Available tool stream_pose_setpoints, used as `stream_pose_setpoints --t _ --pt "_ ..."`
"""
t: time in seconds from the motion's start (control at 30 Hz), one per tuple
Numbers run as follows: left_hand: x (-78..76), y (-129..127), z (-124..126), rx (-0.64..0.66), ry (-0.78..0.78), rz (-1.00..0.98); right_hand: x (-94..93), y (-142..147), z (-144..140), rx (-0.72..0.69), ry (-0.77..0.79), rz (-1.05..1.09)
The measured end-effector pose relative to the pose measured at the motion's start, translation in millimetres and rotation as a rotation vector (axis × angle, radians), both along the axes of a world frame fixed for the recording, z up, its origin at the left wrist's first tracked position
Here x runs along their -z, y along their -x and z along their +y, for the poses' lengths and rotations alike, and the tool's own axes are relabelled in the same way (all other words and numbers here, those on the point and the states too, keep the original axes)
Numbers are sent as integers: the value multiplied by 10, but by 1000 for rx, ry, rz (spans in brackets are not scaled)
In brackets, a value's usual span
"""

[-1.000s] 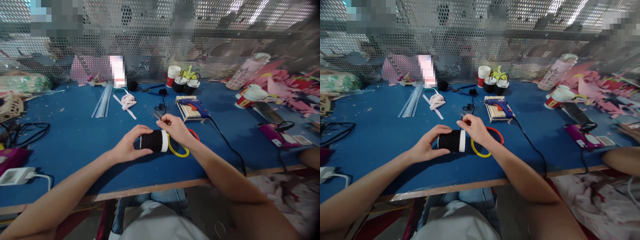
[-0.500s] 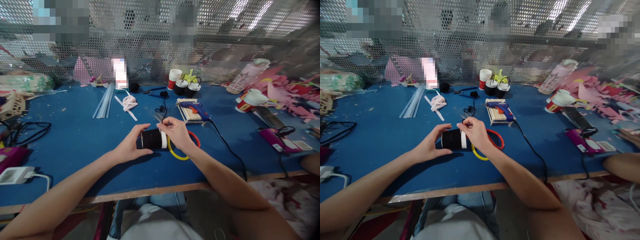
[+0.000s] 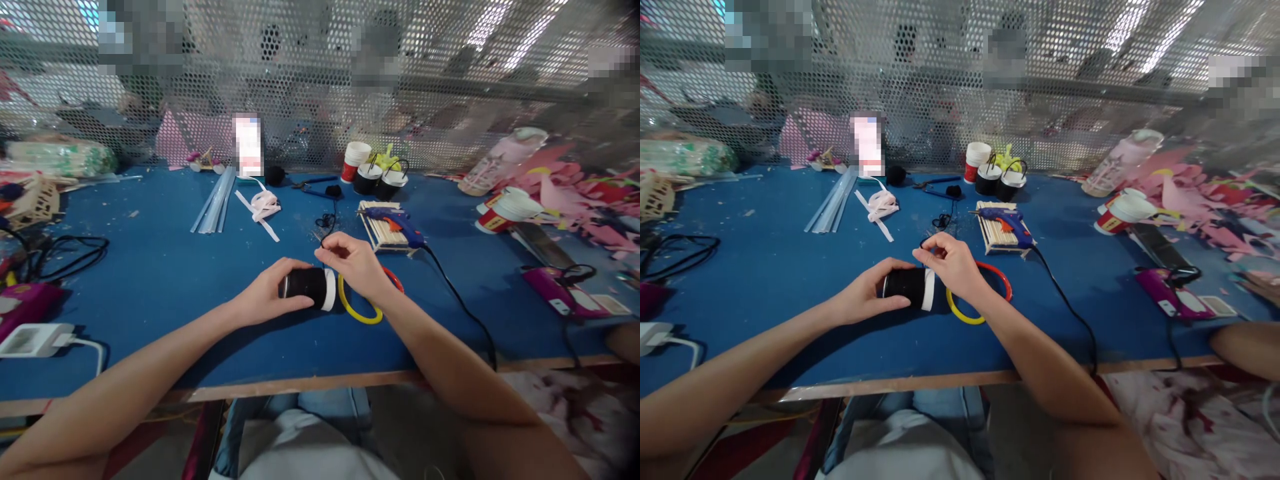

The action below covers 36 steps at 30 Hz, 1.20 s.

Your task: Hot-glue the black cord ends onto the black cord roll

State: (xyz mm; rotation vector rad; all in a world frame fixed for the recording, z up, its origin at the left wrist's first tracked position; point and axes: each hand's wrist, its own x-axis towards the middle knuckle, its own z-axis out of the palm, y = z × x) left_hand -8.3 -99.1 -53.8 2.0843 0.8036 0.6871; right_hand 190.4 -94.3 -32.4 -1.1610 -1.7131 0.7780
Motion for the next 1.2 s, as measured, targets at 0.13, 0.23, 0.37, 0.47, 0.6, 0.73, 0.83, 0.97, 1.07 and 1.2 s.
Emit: stream_pose_setpoints --t 0.13,0.23,0.37,0.47,0.6,0.73,0.83,0.97,1.07,1.2 --pt "-20 -1 -53 69 -137 -2 -30 9 52 -37 72 25" --pt "-47 -6 -94 140 -177 31 -19 53 72 -77 129 7" --pt "-75 -17 -133 202 -202 105 50 90 106 -186 224 -46" --pt "-86 -17 -132 180 -188 107 43 48 111 -180 288 -103" --pt "-106 9 -75 96 -164 90 -229 -162 65 41 224 -231" --pt "-124 49 1 -8 -137 60 -609 -575 101 338 64 -320" --pt "-110 68 36 -66 -49 54 -699 -938 251 585 -104 -590" --pt "-74 80 56 -76 15 45 -487 -1275 476 570 141 -1090" --pt "-50 84 63 -67 -9 42 -265 -1379 560 546 227 -1136" --pt "-21 78 75 -49 10 37 -86 -1432 569 576 207 -1108"
